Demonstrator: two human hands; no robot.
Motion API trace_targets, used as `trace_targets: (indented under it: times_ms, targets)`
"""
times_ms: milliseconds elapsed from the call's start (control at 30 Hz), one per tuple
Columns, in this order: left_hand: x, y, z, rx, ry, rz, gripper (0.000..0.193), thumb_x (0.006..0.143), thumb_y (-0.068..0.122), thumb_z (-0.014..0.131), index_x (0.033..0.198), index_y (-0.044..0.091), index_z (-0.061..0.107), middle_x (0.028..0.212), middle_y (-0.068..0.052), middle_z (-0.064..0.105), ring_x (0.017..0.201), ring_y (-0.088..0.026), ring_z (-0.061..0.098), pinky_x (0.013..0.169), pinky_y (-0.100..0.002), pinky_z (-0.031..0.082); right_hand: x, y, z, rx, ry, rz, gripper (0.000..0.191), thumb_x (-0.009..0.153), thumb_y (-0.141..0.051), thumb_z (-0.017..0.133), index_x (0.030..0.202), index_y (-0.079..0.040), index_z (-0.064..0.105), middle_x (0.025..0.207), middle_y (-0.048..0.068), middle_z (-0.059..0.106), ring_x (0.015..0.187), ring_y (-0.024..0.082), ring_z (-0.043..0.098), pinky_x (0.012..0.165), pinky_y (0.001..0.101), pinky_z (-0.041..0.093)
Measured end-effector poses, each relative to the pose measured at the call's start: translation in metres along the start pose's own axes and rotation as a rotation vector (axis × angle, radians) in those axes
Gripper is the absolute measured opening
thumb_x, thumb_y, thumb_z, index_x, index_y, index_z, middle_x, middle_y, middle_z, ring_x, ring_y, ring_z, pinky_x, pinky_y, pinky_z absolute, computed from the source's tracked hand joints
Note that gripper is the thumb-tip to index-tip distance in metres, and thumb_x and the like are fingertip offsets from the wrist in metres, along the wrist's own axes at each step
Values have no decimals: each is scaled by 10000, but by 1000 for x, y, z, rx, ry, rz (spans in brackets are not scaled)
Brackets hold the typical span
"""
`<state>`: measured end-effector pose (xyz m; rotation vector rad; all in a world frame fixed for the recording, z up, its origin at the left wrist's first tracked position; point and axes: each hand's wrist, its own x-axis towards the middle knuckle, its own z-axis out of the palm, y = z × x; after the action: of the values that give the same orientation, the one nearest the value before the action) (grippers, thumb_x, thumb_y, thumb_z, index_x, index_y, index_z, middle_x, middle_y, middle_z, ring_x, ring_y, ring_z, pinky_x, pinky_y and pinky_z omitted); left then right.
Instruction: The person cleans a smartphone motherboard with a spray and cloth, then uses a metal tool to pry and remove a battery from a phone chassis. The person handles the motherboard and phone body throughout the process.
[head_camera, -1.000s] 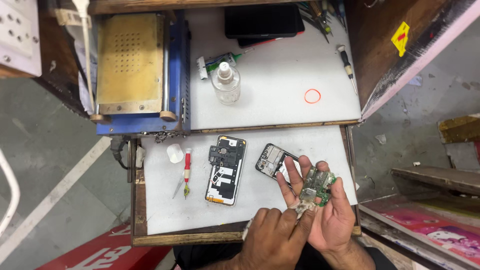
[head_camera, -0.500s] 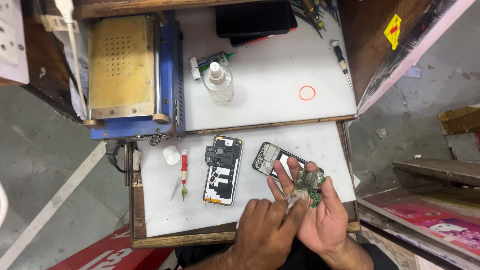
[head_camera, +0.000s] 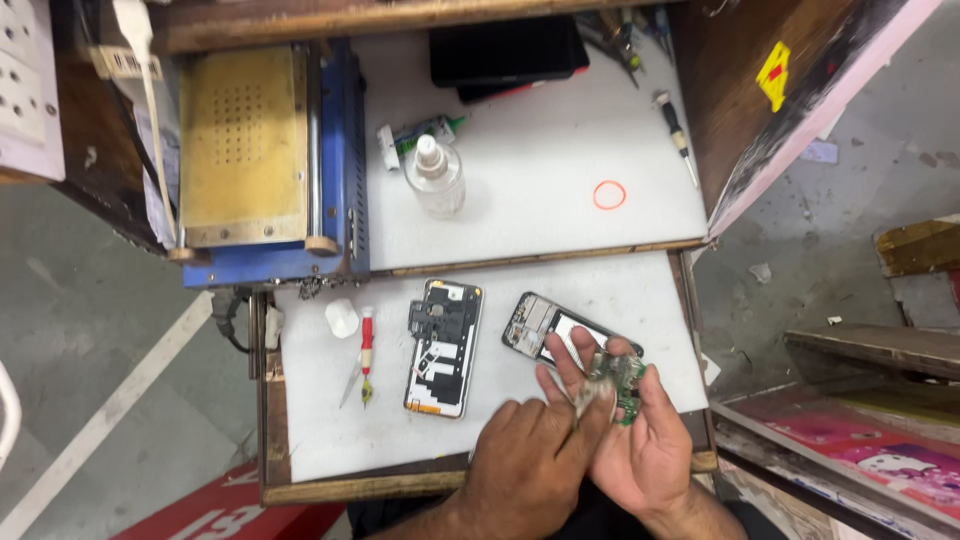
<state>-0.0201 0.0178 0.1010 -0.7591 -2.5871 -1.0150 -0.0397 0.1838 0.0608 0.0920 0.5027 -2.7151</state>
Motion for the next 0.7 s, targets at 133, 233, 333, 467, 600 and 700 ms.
trace_targets:
  times_ms: [133,233,333,467,600,700]
  targets:
    - [38,-21,-25,-114,-337,-136,449,862,101,632,1308,51,662,943,-103,646,827,-308,645,657,-459,539,5,-16,-14,-74,59,-86,439,1141,-369,332,1427,-98,526,1579,193,437,1543,389,301,1307,570,188]
    - [109,-51,-33,9,-588,-377,454,881,150,647,1334,167,615,1014,-114,681,907,-332,695,723,-487,564,4,-21,-21,-115,203,-115,431,1129,-361,346,1443,-115,511,1537,222,466,1475,392,377,1278,571,238]
    - [159,-61,-23,-53,148,-264,595,983,188,684,1528,49,489,1143,-217,641,1011,-389,654,832,-467,564,1,-22,-21,-132,219,-70,456,1113,-379,356,1476,-125,464,1499,240,502,1399,426,461,1230,589,291]
    - [136,-47,-15,48,223,50,562,911,219,714,1422,68,536,1245,-201,635,1107,-377,638,926,-486,524,-2,-30,-14,-105,57,60,567,1123,-454,370,1602,-164,276,1412,243,555,1308,448,553,1139,578,407]
    - [82,-43,-25,-294,-246,-60,476,903,201,746,1350,80,636,1080,-128,728,981,-313,685,861,-437,553,-3,-35,-6,-155,-15,241,750,1090,-564,419,1668,-222,84,1363,221,571,1154,408,660,992,532,578]
    - [54,-43,-32,-481,-310,-187,367,934,170,729,1293,102,702,1014,-105,745,925,-270,708,811,-392,573,2,-36,1,-299,-70,415,849,1011,-648,458,1643,-261,41,1303,274,598,1054,404,726,861,473,627]
